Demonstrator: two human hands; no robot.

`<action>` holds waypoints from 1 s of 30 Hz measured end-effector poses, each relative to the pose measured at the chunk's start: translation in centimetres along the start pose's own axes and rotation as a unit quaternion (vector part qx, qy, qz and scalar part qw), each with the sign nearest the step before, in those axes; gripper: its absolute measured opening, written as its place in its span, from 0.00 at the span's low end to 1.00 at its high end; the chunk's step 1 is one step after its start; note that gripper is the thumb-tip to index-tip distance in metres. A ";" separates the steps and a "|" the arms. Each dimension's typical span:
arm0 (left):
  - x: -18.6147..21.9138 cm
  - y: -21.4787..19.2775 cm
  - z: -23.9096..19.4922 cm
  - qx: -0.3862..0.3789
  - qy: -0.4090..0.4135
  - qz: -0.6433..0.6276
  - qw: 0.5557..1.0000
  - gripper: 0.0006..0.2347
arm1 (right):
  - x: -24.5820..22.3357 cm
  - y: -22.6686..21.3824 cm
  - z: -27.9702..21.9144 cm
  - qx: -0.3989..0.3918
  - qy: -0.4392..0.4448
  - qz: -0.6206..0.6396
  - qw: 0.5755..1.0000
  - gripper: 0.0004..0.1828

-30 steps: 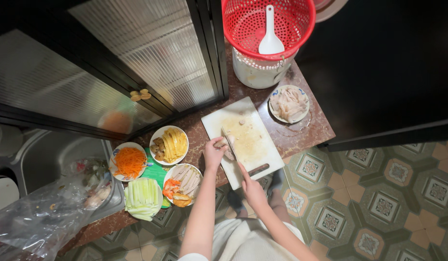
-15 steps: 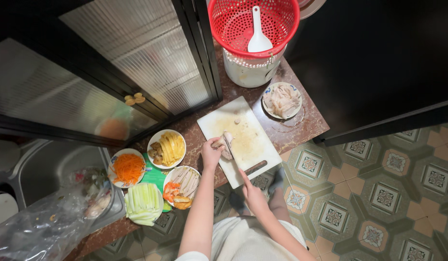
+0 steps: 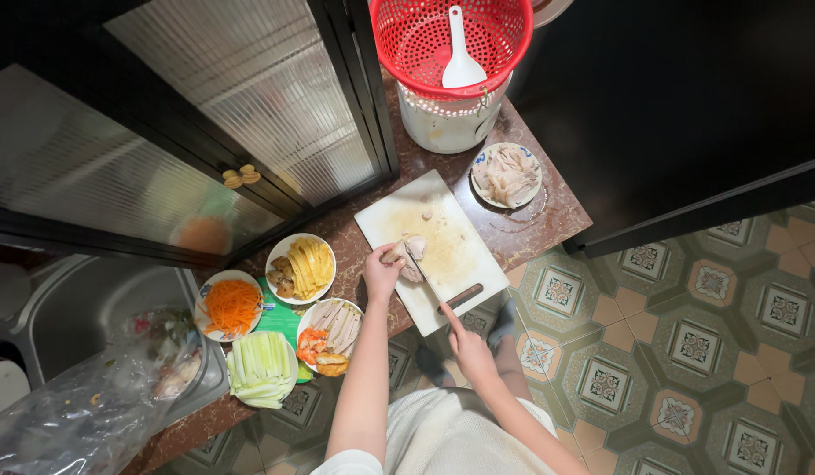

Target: The person slices cooked meat into thin pieces on a white cutting board using a knife. The sliced meat is then transferred to a small plate. Several bowls containing prepared vegetables are visible on the counter.

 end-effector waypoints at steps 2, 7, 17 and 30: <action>0.0 0.2 0.1 -0.006 0.004 -0.013 1.000 0.19 | -0.6 -0.3 0.6 0.018 0.004 0.016 1.000 0.39; -0.6 0.4 0.4 0.026 0.024 0.010 0.999 0.19 | -2.5 -0.8 -0.1 -0.012 -0.016 -0.049 0.999 0.39; -1.6 1.1 0.9 0.021 -0.009 0.014 1.000 0.19 | -4.8 -0.1 -0.4 -0.016 -0.024 -0.040 0.999 0.39; -0.9 1.1 0.5 0.038 -0.022 0.032 0.999 0.19 | -4.8 1.8 3.6 -0.006 -0.022 -0.083 0.996 0.42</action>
Point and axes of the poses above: each hand's wrist, its own z-axis towards the middle knuckle, its own y-axis out of the palm, x = y × z, the point moved 2 cm from there along z, towards the middle knuckle, and after that the axes turned 15 degrees about z, right-handed, at the moved point
